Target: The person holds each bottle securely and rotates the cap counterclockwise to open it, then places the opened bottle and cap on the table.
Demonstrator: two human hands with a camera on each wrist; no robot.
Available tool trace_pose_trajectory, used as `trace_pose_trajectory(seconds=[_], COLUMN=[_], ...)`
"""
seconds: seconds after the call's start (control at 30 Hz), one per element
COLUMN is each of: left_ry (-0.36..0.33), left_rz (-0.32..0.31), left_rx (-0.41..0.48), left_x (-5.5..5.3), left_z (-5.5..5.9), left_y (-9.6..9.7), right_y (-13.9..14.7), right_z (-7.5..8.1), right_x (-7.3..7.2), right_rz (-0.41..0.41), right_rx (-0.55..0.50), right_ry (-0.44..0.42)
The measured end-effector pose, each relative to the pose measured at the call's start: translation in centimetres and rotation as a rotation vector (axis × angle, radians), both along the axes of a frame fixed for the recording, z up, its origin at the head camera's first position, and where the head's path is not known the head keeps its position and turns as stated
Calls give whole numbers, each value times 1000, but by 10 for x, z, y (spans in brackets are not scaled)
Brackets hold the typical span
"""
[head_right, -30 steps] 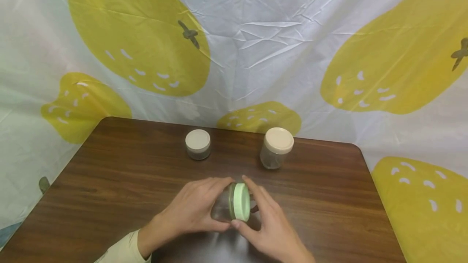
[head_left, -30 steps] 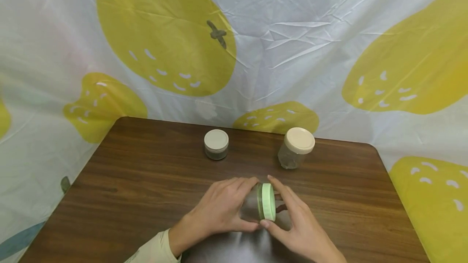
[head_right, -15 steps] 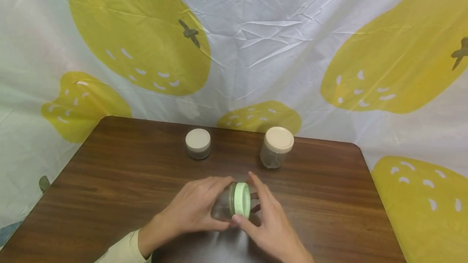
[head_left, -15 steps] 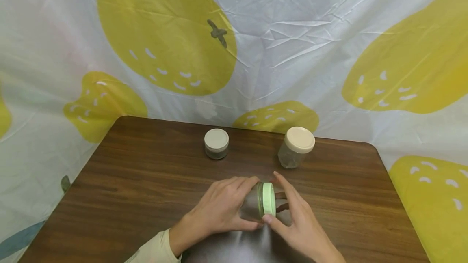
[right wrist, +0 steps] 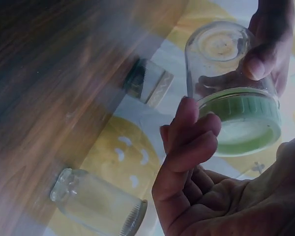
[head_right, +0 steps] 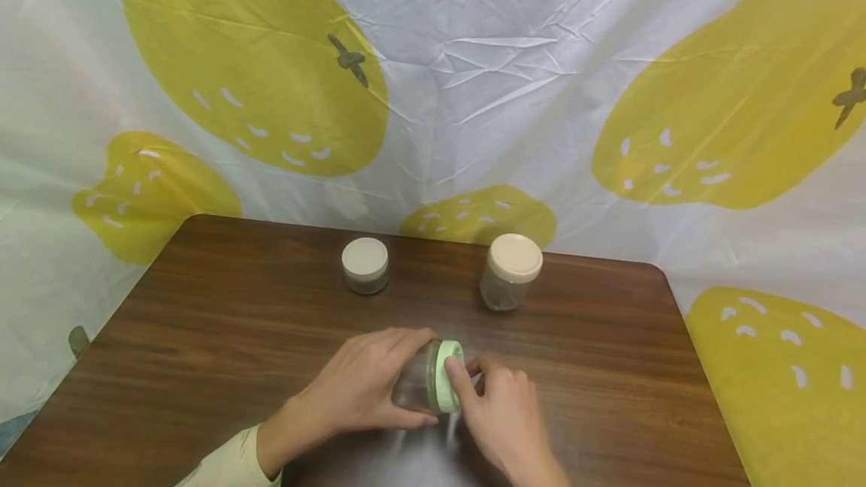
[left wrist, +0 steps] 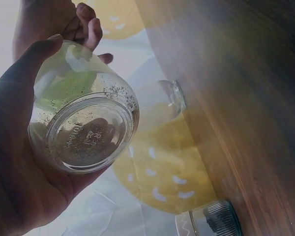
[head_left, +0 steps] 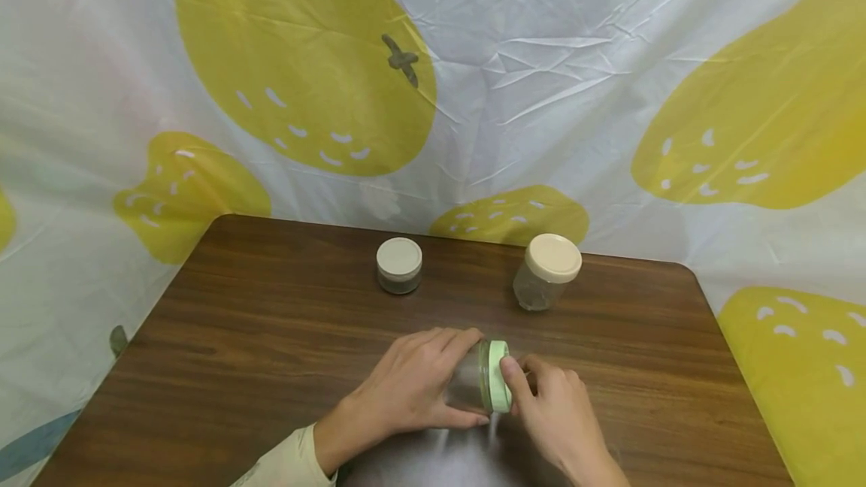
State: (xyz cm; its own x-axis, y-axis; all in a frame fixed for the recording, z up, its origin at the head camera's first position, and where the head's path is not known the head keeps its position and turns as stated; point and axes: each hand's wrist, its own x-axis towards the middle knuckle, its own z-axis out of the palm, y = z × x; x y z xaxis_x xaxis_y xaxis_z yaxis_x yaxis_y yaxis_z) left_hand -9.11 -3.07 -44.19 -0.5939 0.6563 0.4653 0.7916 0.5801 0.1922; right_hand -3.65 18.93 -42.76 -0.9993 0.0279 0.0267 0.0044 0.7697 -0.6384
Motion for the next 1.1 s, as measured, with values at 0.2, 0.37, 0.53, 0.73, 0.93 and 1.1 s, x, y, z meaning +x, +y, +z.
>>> trace_pose_trajectory(seconds=[0.2,0.37,0.53,0.73,0.93,1.1], left_ry=[-6,1,8,7,3,7], left_rz=[4,10,17,21,23,30], left_rx=[-17,-22,-25,-20,-19,-33], left_x=[0,-1,-3,-5,-5,-6], left_z=[1,0,0,0,-1,-1], left_y=[1,0,0,0,0,-1], right_y=[-5,-6,-5,-3,0,4], right_z=[-1,-4,-5,-9,-13,-16], right_x=[-3,-3,-2,-2,-4,-5], right_rz=[6,19,69,134,211,264], right_rx=[-2,4,-20,-21,-4,11], right_ry=[32,85,114,177,261,310])
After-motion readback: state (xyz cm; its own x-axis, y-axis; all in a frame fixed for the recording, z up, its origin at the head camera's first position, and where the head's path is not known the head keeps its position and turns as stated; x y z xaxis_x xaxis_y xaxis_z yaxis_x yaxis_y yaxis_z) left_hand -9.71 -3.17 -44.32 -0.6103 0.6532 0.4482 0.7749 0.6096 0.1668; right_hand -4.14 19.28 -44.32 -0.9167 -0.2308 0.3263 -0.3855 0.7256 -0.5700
